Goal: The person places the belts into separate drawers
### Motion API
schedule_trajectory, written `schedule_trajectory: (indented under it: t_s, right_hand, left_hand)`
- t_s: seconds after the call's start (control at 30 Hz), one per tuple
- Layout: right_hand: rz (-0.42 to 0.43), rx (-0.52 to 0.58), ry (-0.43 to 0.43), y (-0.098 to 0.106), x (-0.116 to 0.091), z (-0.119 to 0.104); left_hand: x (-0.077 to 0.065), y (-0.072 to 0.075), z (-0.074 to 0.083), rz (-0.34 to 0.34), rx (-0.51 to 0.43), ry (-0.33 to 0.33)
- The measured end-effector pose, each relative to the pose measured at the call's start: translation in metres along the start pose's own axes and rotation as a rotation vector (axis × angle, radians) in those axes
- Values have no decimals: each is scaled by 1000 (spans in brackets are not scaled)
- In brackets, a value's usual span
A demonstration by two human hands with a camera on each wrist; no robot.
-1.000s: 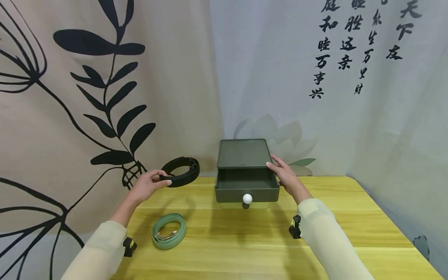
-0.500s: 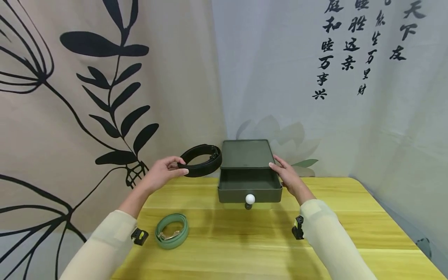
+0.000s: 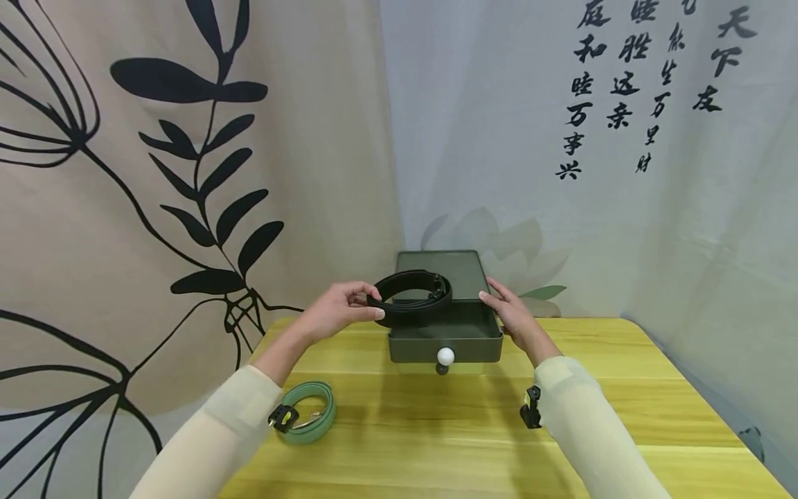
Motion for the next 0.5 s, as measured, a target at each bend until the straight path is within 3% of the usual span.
schedule_trajectory:
  t_s: [0.17,0.5]
  right_hand:
    - [-2,-4,2,0,0,1]
    - [-12,-6,-3,-1,-1,-1]
  left_hand:
    - [4,-19,9,-34,5,-32]
    - [7,-44,7,-106,-24,-22]
Point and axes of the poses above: each hand's wrist, its own x-axis towards the middle knuckle, its own y-axis out of the back of the hand, z = x × y, the point moved 9 cm from there along x, towards the middle knuckle, and after that the axes turned 9 degrees about z, right-handed, at the moved point
